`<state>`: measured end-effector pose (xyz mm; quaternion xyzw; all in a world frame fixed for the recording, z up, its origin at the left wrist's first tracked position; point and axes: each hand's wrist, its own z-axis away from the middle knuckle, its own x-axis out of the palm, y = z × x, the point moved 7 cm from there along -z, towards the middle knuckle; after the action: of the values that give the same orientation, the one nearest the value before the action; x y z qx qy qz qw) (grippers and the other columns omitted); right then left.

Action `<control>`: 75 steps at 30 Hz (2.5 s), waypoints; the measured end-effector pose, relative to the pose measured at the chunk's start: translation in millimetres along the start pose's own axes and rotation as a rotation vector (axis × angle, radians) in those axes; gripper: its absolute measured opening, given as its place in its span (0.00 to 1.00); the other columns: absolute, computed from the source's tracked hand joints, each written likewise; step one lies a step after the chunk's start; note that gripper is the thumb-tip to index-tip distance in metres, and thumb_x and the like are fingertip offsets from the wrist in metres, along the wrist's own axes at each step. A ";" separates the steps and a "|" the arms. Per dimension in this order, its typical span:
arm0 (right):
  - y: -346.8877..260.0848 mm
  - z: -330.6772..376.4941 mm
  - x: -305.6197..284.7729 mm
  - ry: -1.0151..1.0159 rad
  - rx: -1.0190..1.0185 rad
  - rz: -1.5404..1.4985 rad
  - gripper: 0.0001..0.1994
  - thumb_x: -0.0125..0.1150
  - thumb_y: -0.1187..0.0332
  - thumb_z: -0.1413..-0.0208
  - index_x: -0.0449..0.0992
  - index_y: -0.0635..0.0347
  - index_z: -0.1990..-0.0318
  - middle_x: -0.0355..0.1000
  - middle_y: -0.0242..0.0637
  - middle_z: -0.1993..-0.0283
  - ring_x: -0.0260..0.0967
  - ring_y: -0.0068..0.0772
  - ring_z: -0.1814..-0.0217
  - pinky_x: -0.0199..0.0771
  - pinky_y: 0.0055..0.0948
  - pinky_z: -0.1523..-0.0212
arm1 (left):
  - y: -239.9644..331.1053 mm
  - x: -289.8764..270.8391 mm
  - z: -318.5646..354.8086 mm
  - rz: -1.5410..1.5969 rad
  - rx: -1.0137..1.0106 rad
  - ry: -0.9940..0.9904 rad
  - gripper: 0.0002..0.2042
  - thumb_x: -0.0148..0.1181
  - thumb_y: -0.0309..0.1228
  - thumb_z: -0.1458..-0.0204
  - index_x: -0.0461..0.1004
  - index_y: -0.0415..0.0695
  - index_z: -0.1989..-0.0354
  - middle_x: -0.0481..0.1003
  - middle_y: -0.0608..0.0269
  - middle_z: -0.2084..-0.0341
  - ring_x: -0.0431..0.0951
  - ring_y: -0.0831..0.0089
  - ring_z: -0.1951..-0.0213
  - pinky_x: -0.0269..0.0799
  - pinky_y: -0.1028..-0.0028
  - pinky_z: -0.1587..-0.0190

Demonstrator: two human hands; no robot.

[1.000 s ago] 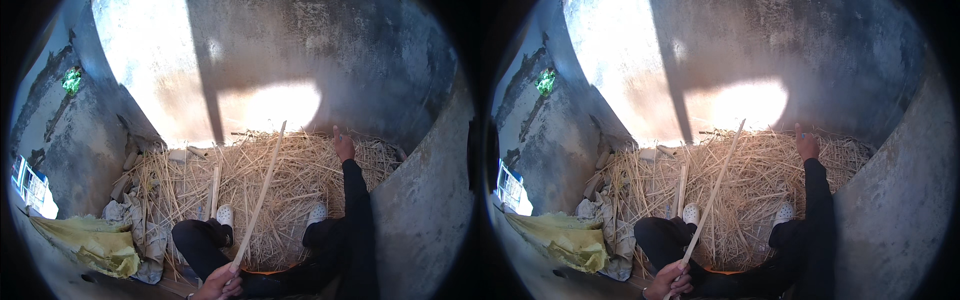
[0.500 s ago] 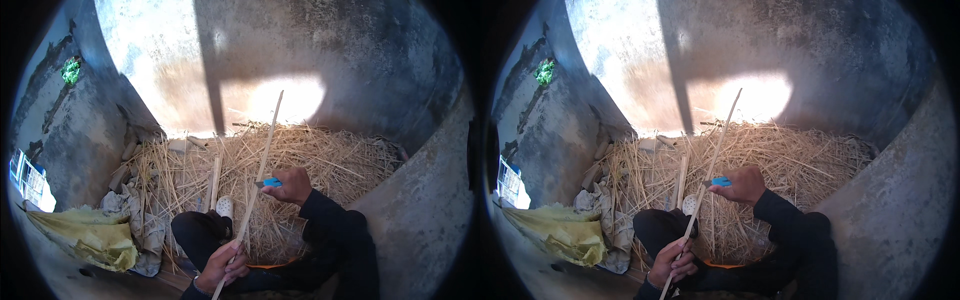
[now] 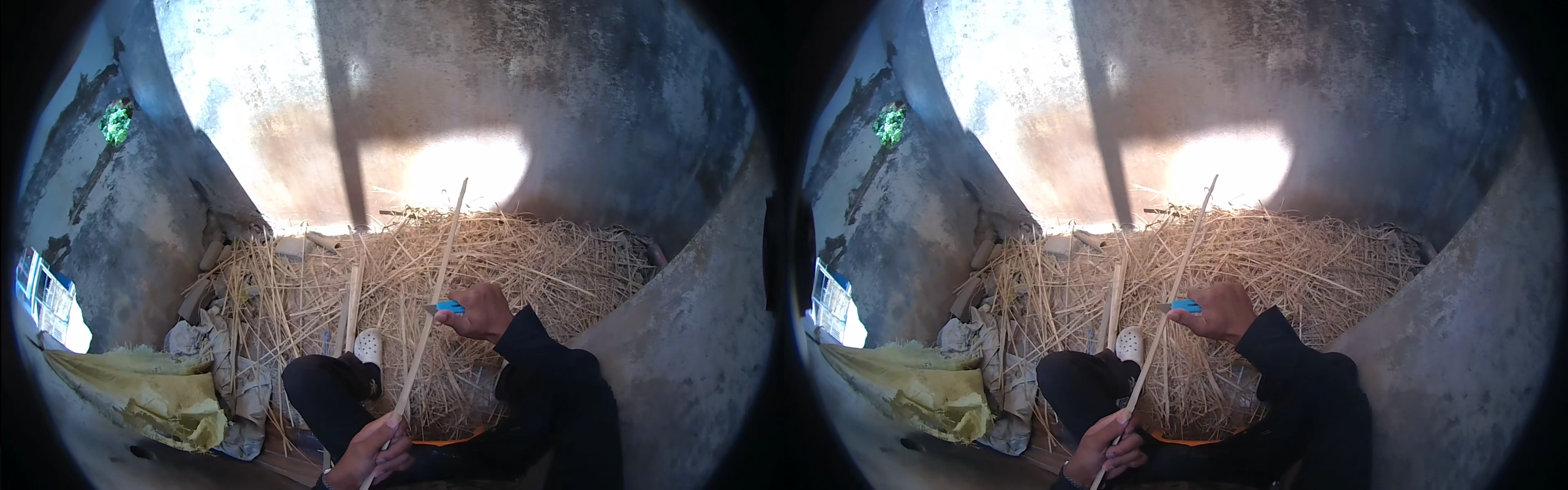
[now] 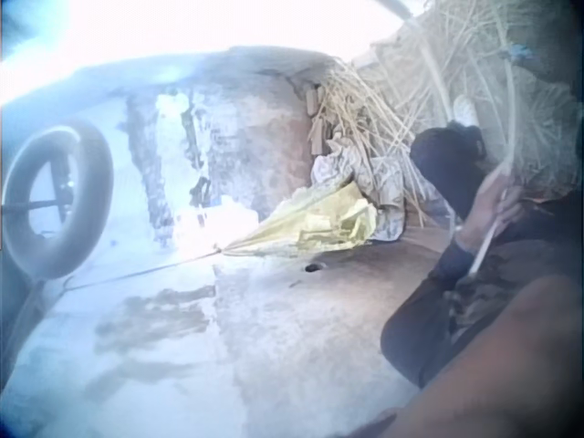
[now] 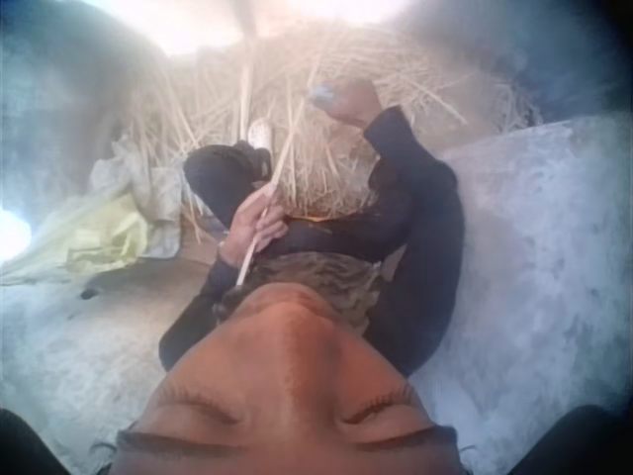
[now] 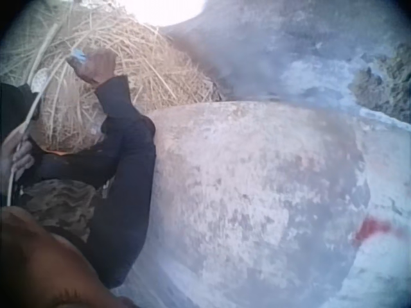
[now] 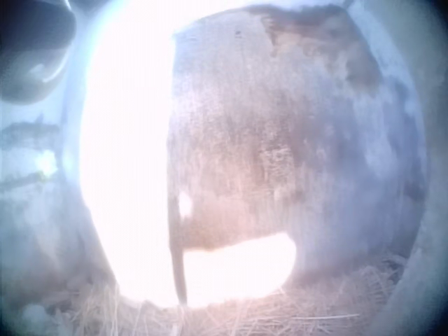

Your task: The person sits on a floor covered with straw and uses a blue utility knife to peel the outer layer off a long, thin wooden stick. They hold the stick with their left hand and scrape it with the knife in their right hand, rotating the stick to remove the bark or outer skin.

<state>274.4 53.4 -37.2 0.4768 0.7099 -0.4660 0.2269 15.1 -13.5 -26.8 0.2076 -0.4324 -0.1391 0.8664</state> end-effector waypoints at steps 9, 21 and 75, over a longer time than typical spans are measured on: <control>94.8 -26.2 -23.3 0.141 0.279 0.154 0.36 0.42 0.31 0.44 0.76 0.55 0.80 0.62 0.39 0.90 0.65 0.41 0.87 0.65 0.42 0.81 | -3.2 2.6 8.5 -0.242 0.027 -0.043 0.13 0.41 0.44 0.33 0.59 0.47 0.62 0.56 0.72 0.86 0.53 0.83 0.88 0.52 0.83 0.84; 300.4 42.0 -79.4 0.288 0.918 0.188 0.47 0.23 0.26 0.44 0.75 0.67 0.75 0.71 0.55 0.76 0.72 0.56 0.69 0.68 0.52 0.65 | -24.0 5.7 37.6 -0.459 -0.050 -0.135 0.11 0.44 0.36 0.34 0.62 0.46 0.48 0.59 0.75 0.82 0.59 0.85 0.84 0.57 0.84 0.82; -17.5 1.0 -31.0 0.054 0.031 0.020 0.35 0.45 0.29 0.47 0.70 0.54 0.85 0.62 0.37 0.89 0.66 0.42 0.87 0.63 0.39 0.82 | 38.8 9.2 -26.7 -0.529 0.239 -0.033 0.13 0.42 0.42 0.33 0.62 0.44 0.60 0.60 0.74 0.86 0.56 0.86 0.88 0.53 0.85 0.85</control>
<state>272.5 36.1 -6.1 0.4997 0.7039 -0.4615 0.2047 44.5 22.9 -16.2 0.4113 -0.3907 -0.3116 0.7623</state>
